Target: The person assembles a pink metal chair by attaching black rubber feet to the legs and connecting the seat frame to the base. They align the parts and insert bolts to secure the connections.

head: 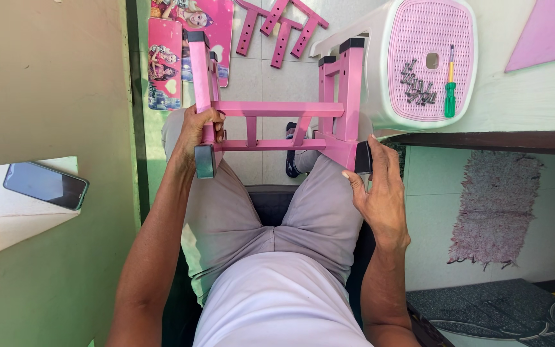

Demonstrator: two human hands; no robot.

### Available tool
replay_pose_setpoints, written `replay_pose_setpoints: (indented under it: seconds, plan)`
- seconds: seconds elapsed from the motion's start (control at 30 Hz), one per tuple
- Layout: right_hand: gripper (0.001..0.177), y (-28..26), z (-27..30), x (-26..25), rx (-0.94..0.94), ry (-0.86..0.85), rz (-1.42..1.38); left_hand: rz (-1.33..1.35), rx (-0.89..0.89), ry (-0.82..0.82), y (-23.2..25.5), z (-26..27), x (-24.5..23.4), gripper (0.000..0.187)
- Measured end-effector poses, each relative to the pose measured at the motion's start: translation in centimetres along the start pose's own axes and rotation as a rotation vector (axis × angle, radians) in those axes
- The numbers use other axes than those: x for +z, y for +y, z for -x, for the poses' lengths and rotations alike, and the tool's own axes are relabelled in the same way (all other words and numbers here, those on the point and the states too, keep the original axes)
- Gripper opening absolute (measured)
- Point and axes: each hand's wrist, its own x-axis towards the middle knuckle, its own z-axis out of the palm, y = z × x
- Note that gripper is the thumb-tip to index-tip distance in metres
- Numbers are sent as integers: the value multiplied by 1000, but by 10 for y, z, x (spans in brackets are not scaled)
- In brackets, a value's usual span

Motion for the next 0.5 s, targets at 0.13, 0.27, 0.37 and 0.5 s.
replay_pose_setpoints:
  seconds: [0.13,0.27,0.37,0.5]
  plan:
    - [77,3,4,7,-99,50,46,11,-2,-6,1,0,0,12]
    - [74,9,9,14,-177,102,144,-3,3,2,2,1,2,12]
    - [74,10,12,17,-195,119,162,-2,2,-1,1,2,1,12]
    - [77,11,15,18,-210,107,136,-1,11,-11,0,0,1,12]
